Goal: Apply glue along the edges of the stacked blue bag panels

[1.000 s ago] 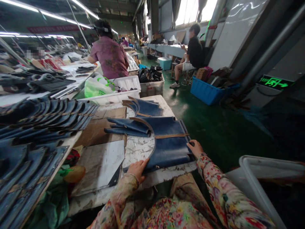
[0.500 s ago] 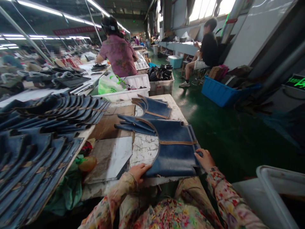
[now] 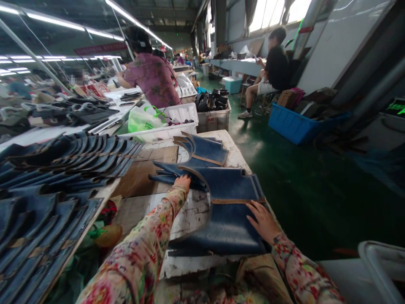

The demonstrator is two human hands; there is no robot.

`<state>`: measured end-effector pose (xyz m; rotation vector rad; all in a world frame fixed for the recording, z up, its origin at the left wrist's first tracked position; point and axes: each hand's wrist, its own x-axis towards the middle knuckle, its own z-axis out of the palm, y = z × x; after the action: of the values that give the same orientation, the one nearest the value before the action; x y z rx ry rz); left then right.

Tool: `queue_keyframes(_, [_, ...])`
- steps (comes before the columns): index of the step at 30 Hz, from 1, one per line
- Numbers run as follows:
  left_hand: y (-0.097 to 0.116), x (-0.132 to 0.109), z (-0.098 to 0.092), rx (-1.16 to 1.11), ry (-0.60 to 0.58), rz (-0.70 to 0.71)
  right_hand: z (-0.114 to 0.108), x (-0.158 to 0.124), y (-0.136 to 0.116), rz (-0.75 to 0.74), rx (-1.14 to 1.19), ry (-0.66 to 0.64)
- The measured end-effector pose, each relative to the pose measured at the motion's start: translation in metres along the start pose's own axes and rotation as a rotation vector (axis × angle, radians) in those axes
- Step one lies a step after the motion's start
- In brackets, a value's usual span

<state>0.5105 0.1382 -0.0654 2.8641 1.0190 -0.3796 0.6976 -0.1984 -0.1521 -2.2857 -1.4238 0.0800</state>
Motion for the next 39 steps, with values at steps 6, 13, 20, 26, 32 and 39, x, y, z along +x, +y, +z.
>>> queue_keyframes(6, [0.008,0.032,-0.018,0.008,0.060,0.009,0.001,-0.004,0.001,0.017,-0.036,-0.032])
queue_keyframes(13, [-0.051,0.028,-0.130,-0.031,0.304,-0.171,0.000,-0.003,-0.004,0.051,-0.038,-0.040])
queue_keyframes(20, [-0.038,0.007,-0.295,-0.266,0.848,-0.264,0.002,-0.002,-0.004,0.076,-0.019,-0.059])
queue_keyframes(26, [0.016,-0.033,-0.376,-0.228,1.125,-0.089,0.001,-0.001,-0.006,0.082,-0.019,-0.068])
queue_keyframes(32, [0.036,-0.046,-0.387,0.249,1.009,0.147,-0.002,0.001,-0.007,0.080,-0.056,-0.085])
queue_keyframes(39, [0.098,-0.095,-0.332,0.325,0.906,0.307,-0.007,0.001,-0.010,0.099,-0.007,-0.101])
